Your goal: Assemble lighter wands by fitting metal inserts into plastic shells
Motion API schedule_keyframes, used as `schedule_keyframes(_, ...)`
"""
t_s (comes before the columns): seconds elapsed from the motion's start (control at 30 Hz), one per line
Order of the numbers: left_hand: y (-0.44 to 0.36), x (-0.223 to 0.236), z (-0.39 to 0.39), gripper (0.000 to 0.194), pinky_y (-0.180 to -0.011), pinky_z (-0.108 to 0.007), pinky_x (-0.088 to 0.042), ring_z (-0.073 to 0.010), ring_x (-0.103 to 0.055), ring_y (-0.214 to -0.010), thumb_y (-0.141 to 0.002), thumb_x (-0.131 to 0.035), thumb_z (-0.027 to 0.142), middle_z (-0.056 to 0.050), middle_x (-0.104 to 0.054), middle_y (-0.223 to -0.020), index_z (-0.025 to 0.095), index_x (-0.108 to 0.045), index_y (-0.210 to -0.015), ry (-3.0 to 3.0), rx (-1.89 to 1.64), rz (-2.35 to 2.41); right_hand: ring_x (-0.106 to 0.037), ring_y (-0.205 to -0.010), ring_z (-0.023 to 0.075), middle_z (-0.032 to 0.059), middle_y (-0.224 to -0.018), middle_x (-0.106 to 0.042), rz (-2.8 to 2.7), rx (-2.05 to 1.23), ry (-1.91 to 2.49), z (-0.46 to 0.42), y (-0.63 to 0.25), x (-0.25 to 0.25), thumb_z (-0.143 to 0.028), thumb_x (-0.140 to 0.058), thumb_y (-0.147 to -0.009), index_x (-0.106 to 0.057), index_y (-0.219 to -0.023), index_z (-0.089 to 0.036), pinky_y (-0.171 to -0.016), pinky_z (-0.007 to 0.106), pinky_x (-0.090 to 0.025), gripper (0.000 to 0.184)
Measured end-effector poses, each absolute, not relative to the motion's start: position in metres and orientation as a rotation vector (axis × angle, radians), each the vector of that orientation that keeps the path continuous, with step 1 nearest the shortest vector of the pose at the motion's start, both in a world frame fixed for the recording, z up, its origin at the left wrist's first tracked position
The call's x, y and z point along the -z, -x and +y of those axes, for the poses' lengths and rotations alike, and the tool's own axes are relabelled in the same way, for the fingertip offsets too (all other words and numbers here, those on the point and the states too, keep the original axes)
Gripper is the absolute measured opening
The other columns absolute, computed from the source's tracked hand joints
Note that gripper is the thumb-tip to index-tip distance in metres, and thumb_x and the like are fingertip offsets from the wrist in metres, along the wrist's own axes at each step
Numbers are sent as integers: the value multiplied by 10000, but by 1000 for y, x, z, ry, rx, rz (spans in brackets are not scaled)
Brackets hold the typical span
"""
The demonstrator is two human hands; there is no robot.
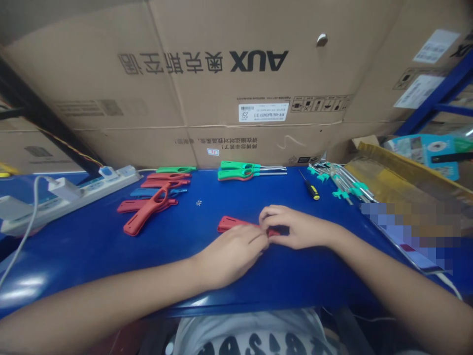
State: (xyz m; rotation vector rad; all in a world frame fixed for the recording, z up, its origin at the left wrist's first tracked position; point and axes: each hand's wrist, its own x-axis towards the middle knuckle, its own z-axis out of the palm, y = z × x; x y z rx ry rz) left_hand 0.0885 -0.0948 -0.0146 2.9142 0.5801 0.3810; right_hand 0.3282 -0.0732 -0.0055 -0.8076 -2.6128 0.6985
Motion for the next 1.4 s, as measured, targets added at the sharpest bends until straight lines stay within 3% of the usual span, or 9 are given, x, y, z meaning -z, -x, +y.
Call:
schedule_keyframes(0.1,-77,7,-89,247,-1041,-432,-459,-274,-556,-1239,-982,-566,223,-97,-634,-1302,209,-555,-1229,-2850,-408,726,-586,-998,196,47,-1045,-630,-2631,-618,884,-68,-338,4,-225,-664,-916,-657,-905,-208,-949,380,-461,22)
schedule_keyframes(0.23,-61,5,-71,399,-1057,-477,-456,-294,-542,-1236,-941,-653,318,-102,-616,-1330,214,-531,-1306,-2740,-474,981,-579,-947,206,51,-1014,-624,-2626,-528,975,-62,-346,4,-384,-726,-887,-613,-784,-198,-902,378,-456,241)
schedule_keyframes(0.33,-55,13,-58,467,-1075,-455,-458,-274,-562,-1221,-928,-681,351,-93,-627,-1332,213,-517,-1342,-2608,-505,966,-573,-917,197,54,-1004,-621,-2605,-542,996,-60,-347,6,-392,-706,-903,-611,-809,-198,-854,350,-463,236)
schedule_keyframes(0.47,-55,25,-52,438,-1069,-452,-466,-268,-588,-1193,-918,-686,317,-106,-642,-1296,189,-548,-1313,-2545,-550,894,-558,-886,197,57,-982,-617,-2588,-538,1021,-57,-347,8,-381,-701,-907,-594,-890,-198,-817,338,-462,213)
schedule_keyframes(0.87,-55,35,-50,422,-1054,-448,-489,-256,-613,-1156,-916,-653,243,-103,-661,-1270,181,-556,-1322,-2537,-654,879,-605,-1016,219,81,-1055,-673,-2472,-470,939,-54,-348,9,-382,-669,-939,-646,-992,-200,-925,355,-479,191)
schedule_keyframes(0.97,-55,41,-48,499,-1052,-421,-503,-240,-625,-1172,-906,-670,245,-99,-649,-1313,188,-514,-1376,-2447,-727,915,-646,-921,190,73,-974,-702,-2323,-341,978,-53,-346,10,-330,-550,-1010,-665,-970,-190,-849,309,-490,186)
schedule_keyframes(1.1,-53,44,-45,533,-944,-369,-558,-200,-683,-1006,-906,-673,245,-84,-692,-1199,173,-495,-1403,-2364,-792,953,-644,-747,165,48,-833,-712,-2157,-251,1117,-52,-346,7,-330,-518,-1013,-667,-882,-182,-712,277,-469,248)
schedule_keyframes(1.27,-53,39,-43,304,-966,-436,-512,-250,-632,-1052,-926,-669,303,-82,-694,-1137,178,-650,-1202,-2507,-736,987,-537,-495,121,-17,-556,-587,-1960,-599,1332,-54,-348,3,-451,-498,-993,-621,-778,-181,-544,251,-414,367)
schedule_keyframes(1.4,-52,38,-41,308,-941,-463,-493,-264,-597,-1029,-943,-650,331,-91,-672,-1146,195,-674,-1218,-2572,-670,1050,-481,-410,88,-24,-644,-642,-1988,-1189,1273,-57,-345,5,-520,-545,-954,-624,-975,-175,-461,236,-397,354)
